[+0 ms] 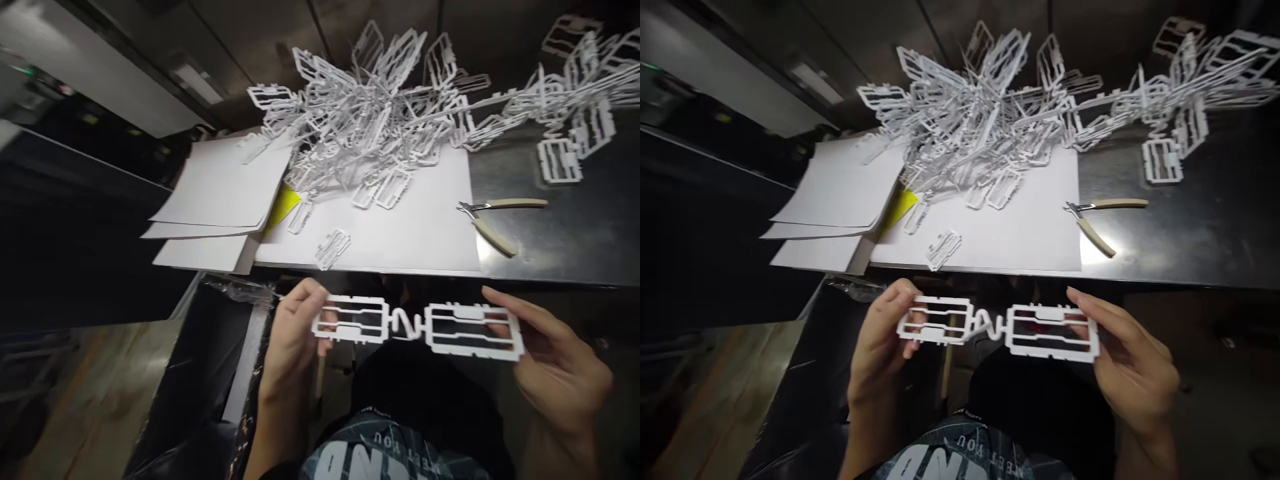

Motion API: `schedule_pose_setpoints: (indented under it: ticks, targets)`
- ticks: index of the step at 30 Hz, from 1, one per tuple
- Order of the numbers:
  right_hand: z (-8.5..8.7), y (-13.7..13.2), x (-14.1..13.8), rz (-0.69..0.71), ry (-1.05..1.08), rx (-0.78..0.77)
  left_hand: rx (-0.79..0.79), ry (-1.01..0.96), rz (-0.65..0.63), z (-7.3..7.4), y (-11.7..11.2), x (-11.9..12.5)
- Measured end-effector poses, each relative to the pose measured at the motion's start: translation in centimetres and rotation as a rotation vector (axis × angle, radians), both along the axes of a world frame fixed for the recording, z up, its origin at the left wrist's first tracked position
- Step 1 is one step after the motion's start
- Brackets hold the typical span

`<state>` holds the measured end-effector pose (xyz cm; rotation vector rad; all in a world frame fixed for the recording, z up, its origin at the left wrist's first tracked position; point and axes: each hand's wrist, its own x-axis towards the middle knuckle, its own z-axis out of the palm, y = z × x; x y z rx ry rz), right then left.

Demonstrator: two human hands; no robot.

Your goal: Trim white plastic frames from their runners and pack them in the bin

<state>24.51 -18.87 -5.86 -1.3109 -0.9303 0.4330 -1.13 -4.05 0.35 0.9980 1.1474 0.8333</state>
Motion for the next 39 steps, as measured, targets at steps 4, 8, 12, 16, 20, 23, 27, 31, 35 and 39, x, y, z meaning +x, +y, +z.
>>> schedule_pose_setpoints:
  ticks: [4,8,12,16,20,23,27,31,35,39]
  targets:
    - [0.0,-0.6,0.5,0.036,0.089,-0.066,0.038,0.037,0.036,-0.1,0.3,0.0]
    - [0.5,-1.0,1.1,0.204,0.298,-0.052,0.034,0.063,0.036,0.0,0.3,0.4]
    - [1.2,-0.9,1.1,0.238,0.388,-0.025,0.036,0.080,0.026,0.1,0.2,0.7]
    - [2.2,-0.8,1.1,0.271,0.349,-0.057,0.110,0.096,0.064,0.1,0.0,0.8]
    - [3.5,-0.7,0.6,0.268,0.278,-0.098,0.210,0.090,0.050,0.6,-0.5,1.1]
    - [4.4,-0.5,0.0,0.210,0.261,-0.119,0.281,0.075,0.049,1.0,-0.9,1.5]
    - [5.5,-0.4,-0.6,0.176,0.260,-0.168,0.368,0.043,0.037,1.2,-1.0,1.9]
    - [5.9,-0.4,-0.9,0.175,0.273,-0.250,0.370,0.033,0.033,1.1,-1.1,2.0]
    - [5.7,-0.4,-1.1,0.184,0.267,-0.266,0.353,0.041,0.028,1.1,-1.2,1.9]
    - [5.6,0.0,-1.2,0.092,0.222,-0.280,0.382,0.069,0.029,0.9,-1.2,2.1]
